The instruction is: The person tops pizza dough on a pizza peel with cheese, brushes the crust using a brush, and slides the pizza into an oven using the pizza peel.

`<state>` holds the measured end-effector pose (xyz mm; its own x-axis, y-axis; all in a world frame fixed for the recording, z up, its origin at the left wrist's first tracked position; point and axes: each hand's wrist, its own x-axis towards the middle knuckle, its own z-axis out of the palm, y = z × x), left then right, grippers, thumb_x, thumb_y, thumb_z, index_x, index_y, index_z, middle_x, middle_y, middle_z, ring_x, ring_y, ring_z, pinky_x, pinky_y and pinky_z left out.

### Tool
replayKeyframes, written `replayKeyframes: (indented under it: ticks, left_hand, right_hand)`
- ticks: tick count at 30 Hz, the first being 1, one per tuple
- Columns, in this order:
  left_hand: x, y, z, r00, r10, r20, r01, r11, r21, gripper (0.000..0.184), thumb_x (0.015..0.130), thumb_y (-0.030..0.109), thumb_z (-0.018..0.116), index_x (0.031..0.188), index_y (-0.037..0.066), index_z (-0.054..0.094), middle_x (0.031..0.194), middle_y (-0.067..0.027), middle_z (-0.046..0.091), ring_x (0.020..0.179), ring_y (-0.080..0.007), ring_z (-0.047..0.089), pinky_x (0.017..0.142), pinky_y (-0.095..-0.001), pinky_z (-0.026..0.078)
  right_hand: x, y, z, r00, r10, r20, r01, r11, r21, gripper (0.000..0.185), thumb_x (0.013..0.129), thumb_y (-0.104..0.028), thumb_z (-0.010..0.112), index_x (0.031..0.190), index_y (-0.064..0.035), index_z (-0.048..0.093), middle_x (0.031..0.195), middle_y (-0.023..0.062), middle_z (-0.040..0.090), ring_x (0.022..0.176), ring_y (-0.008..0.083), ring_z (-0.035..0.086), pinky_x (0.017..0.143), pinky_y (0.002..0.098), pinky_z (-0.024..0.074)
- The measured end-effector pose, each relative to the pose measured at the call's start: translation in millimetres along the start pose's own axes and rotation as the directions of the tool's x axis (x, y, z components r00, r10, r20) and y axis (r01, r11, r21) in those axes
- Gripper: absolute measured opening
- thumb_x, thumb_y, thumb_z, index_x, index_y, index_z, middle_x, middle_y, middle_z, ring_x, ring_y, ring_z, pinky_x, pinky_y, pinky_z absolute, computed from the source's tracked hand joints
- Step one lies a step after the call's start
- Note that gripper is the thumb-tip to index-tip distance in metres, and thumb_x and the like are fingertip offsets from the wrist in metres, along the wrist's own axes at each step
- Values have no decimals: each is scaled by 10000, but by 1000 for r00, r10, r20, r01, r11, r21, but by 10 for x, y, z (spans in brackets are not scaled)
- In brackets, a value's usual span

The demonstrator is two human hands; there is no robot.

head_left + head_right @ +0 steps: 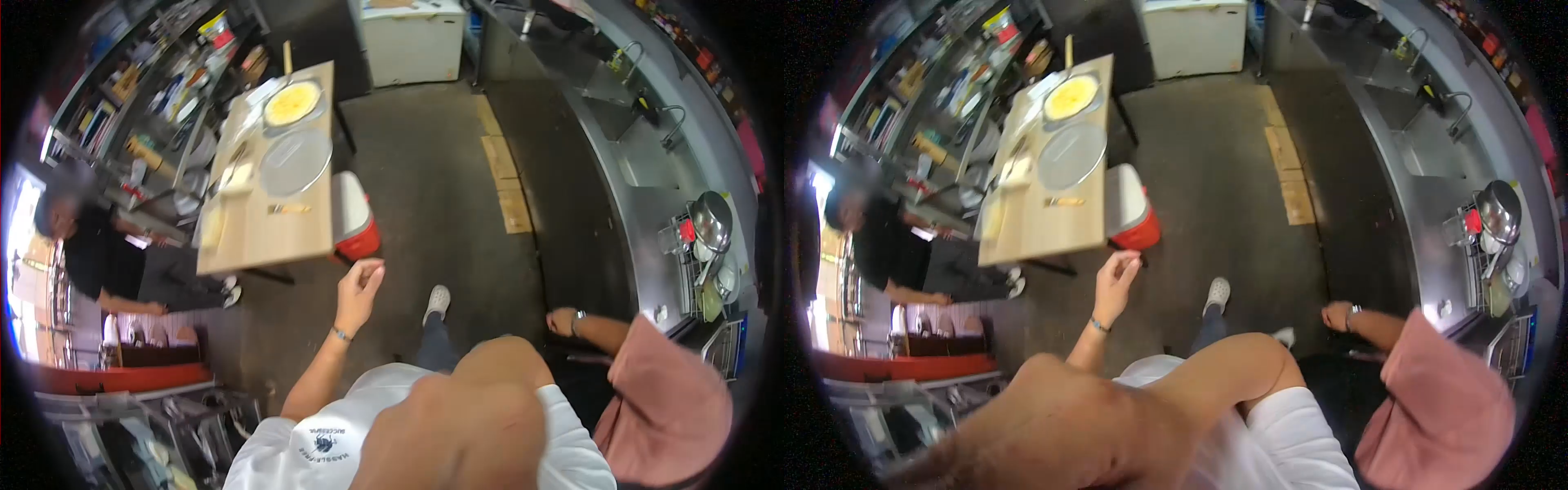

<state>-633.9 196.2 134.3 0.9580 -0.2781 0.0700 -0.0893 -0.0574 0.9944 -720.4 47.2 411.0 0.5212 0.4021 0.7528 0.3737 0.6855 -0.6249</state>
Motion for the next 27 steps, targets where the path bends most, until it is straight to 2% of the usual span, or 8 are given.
replayKeyframes:
  ticks: [1, 4, 6, 8, 11, 20, 22, 27]
  left_hand:
    - [158, -167, 76, 1000, 7, 23, -7, 1000, -10, 184, 904, 145, 583, 1029, 11, 594, 859, 8, 618, 759, -45, 542, 680, -202, 438]
    - [721, -516, 269, 982, -188, -2, 188, 982, 37, 187, 897, 158, 593, 1014, 13, 603, 840, 4, 628, 773, -57, 558, 694, -212, 449]
    - [1078, -722, 392, 963, -269, -14, 265, 939, 220, 178, 882, 162, 610, 988, 19, 617, 839, -32, 647, 768, -72, 587, 724, -236, 479]
    - [1514, -868, 592, 963, -268, -38, 270, 942, 201, 194, 875, 178, 616, 978, 14, 619, 827, -49, 655, 753, -90, 602, 722, -248, 483]
    - [2266, -926, 827, 985, -158, 70, 118, 909, 399, 204, 855, 159, 615, 980, -2, 617, 869, -115, 661, 785, -162, 631, 727, -290, 495]
    - [4549, -1540, 1355, 956, -294, 25, 241, 827, 509, 191, 823, 169, 640, 942, 19, 642, 840, -120, 673, 773, -211, 647, 738, -320, 506]
    - [5126, -1936, 1453, 966, -257, 41, 197, 824, 531, 181, 822, 168, 637, 938, 29, 649, 828, -129, 677, 770, -223, 654, 732, -324, 508]
    - [6768, -1956, 1918, 963, -263, 61, 198, 841, 503, 176, 829, 161, 622, 947, 34, 648, 849, -139, 676, 784, -257, 655, 734, -333, 508]
  right_hand:
    - [1, -12, -161, 997, 16, 79, -19, 999, 37, 296, 768, 21, 528, 1050, 43, 614, 1116, 121, 584, 964, 165, 565, 850, 285, 441]
    - [77, -73, -815, 973, 65, 223, -93, 989, 119, 275, 773, 3, 528, 1032, 39, 613, 1089, 120, 581, 953, 173, 563, 843, 290, 440]
    - [144, -44, -1196, 954, 94, 285, -142, 978, 154, 261, 777, -9, 529, 1021, 37, 612, 1071, 120, 579, 947, 178, 561, 838, 294, 439]
    - [241, -81, -1653, 940, 101, 326, -169, 968, 186, 248, 781, -20, 529, 1009, 34, 611, 1053, 119, 577, 940, 184, 559, 834, 297, 439]
    - [399, -144, -2417, 934, 89, 347, -174, 960, 221, 231, 786, -38, 530, 991, 31, 610, 1026, 118, 575, 930, 192, 556, 827, 302, 438]
    - [835, -38, -4709, 905, 136, 403, -261, 926, 272, 190, 802, -91, 531, 938, 20, 607, 946, 116, 567, 899, 216, 547, 807, 318, 436]
    - [995, 14, -5181, 901, 170, 398, -299, 909, 290, 185, 806, -102, 531, 926, 18, 606, 928, 115, 565, 893, 222, 545, 802, 321, 435]
    - [1432, 35, -6362, 857, 251, 450, -412, 858, 306, 180, 815, -132, 532, 896, 12, 604, 883, 114, 560, 876, 235, 541, 791, 329, 434]
